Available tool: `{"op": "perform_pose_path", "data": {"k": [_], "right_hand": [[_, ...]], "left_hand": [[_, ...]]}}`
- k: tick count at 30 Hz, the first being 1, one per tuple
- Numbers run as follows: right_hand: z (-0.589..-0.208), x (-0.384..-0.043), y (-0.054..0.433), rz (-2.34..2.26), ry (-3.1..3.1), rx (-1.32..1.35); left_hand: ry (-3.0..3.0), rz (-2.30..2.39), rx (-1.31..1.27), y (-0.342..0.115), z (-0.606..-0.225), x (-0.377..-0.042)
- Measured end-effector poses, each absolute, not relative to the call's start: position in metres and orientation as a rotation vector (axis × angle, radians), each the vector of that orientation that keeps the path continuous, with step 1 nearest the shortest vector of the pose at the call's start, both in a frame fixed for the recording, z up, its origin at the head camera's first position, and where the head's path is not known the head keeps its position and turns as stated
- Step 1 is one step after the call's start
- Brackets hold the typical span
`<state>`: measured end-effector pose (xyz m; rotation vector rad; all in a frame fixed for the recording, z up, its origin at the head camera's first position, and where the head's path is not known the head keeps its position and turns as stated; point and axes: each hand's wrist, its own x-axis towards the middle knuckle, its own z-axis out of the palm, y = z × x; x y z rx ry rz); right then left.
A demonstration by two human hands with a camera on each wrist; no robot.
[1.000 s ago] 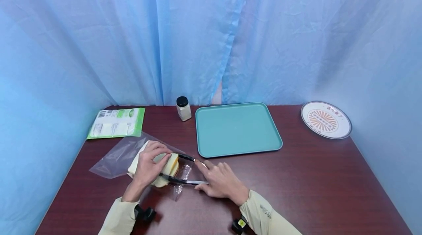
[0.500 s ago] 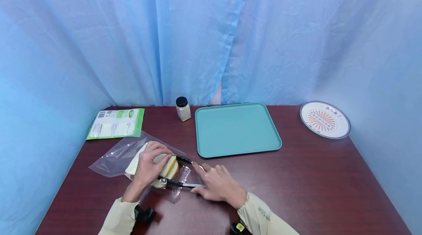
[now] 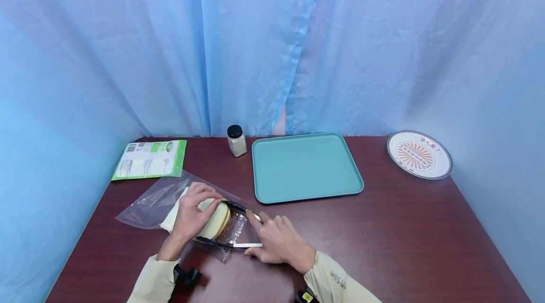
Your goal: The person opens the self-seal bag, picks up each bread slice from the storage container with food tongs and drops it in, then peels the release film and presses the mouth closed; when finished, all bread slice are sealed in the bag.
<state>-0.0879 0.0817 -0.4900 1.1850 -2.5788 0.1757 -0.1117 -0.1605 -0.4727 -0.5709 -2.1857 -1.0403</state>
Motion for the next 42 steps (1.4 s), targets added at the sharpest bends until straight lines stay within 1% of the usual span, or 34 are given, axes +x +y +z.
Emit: {"op": "perform_pose_path", "data": {"k": [8,24,32,42], "right_hand": [[-0.489,-0.094,0.084,0.120,-2.571,1.219],[-0.480,-0.124,0.098,0.101,-2.611,1.363],[-0.471,-0.135,0.095,0.027,-2.678,1.381],[-0.462,-0.150,0.089,0.053,-2.685,1.395]], "left_hand": [[-2.191,-1.044,-0.563,-0.160,-0.472,-0.111],[-2.195,-1.037,-0.558,-0.161,-0.470,-0.112],[-2.197,-1.035,-0.544,-0.164,-0.470,-0.112],[-2.196,-1.031,-0.511,-0.167,-0.472,-0.114]]}}
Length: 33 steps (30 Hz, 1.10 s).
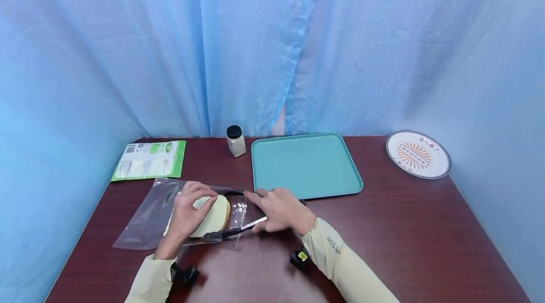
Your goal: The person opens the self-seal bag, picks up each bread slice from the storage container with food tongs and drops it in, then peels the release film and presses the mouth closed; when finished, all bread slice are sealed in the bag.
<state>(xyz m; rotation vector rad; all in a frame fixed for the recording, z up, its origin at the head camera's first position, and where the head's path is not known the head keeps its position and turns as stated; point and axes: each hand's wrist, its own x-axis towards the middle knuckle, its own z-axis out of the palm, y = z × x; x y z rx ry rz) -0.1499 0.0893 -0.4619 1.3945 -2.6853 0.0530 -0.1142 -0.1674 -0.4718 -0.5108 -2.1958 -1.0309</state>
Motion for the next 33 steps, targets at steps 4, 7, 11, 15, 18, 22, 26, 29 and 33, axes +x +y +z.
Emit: {"op": "perform_pose_path", "data": {"k": [4,7,11,15,18,22,26,29,33], "right_hand": [[-0.455,-0.152,0.088,0.027,-2.665,1.393],[-0.449,-0.152,0.089,0.005,-2.656,1.391],[-0.442,-0.149,0.090,-0.002,-2.643,1.386],[-0.435,-0.145,0.093,-0.011,-2.615,1.384],[-0.429,-0.140,0.097,-0.021,-2.601,1.380],[-0.422,-0.133,0.105,-0.029,-2.586,1.373],[-0.418,-0.127,0.119,-0.023,-2.571,1.349],[-0.416,-0.123,0.132,0.006,-2.566,1.310],[-0.416,-0.119,0.152,0.094,-2.563,1.221]], "left_hand": [[-2.199,-1.031,-0.501,-0.168,-0.471,-0.114],[-2.203,-1.029,-0.495,-0.168,-0.471,-0.115],[-2.205,-1.025,-0.490,-0.168,-0.471,-0.115],[-2.219,-1.032,-0.472,-0.168,-0.471,-0.114],[-2.237,-1.033,-0.453,-0.167,-0.470,-0.113],[-2.246,-1.027,-0.446,-0.167,-0.470,-0.112],[-2.244,-1.025,-0.456,-0.168,-0.472,-0.113],[-2.231,-1.029,-0.466,-0.168,-0.474,-0.114],[-2.216,-1.040,-0.480,-0.167,-0.476,-0.114]]}}
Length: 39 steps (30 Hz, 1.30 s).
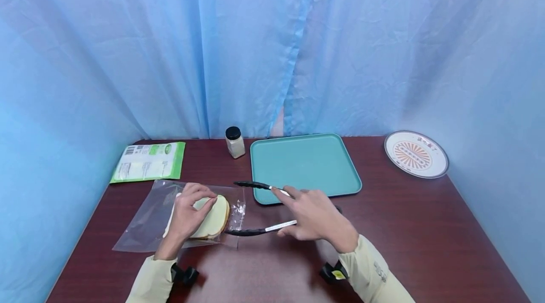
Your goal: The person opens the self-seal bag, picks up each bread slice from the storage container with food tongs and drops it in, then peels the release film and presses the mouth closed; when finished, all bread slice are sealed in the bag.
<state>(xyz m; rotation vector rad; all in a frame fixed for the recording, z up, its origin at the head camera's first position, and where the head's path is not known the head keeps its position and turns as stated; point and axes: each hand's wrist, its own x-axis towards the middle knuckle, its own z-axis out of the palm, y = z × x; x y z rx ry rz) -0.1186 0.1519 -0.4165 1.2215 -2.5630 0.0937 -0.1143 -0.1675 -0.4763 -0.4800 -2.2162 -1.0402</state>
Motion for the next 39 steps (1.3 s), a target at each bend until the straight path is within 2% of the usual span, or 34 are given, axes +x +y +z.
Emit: {"op": "perform_pose_path", "data": {"k": [18,39], "right_hand": [[-0.440,-0.087,0.256,0.345,-2.630,0.649],[-0.461,-0.069,0.326,0.504,-2.800,-0.143]], "left_hand": [[-2.306,-1.013,-0.470,-0.168,-0.477,-0.111],[-2.350,-1.032,-0.440,-0.165,-0.475,-0.111]]}}
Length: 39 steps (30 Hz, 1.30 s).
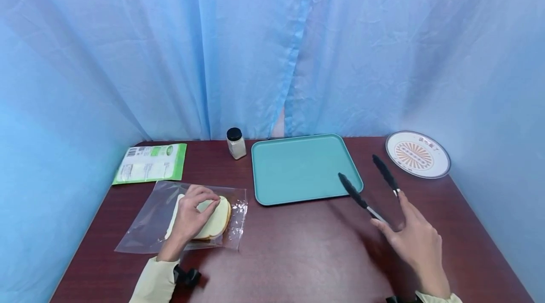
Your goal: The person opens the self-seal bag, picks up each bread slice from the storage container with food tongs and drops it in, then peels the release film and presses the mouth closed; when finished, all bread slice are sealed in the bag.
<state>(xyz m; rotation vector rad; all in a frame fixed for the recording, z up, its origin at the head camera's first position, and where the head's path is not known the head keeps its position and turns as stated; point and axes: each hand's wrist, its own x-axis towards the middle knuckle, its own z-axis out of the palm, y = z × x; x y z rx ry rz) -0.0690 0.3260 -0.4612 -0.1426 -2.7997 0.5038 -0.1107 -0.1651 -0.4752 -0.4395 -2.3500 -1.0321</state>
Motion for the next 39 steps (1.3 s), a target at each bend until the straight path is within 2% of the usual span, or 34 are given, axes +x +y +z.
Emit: {"op": "perform_pose_path", "data": {"k": [15,25,39], "right_hand": [[-0.477,-0.071,0.354,0.596,-2.788,-0.603],[-0.486,-0.087,0.366,0.507,-3.000,-1.099],[-0.492,-0.096,0.352,0.339,-3.031,-1.026]], "left_hand": [[-2.343,-1.018,-0.436,-0.163,-0.475,-0.110],[-2.350,-1.014,-0.425,-0.163,-0.477,-0.111],[-2.344,-1.005,-0.427,-0.162,-0.478,-0.110]]}}
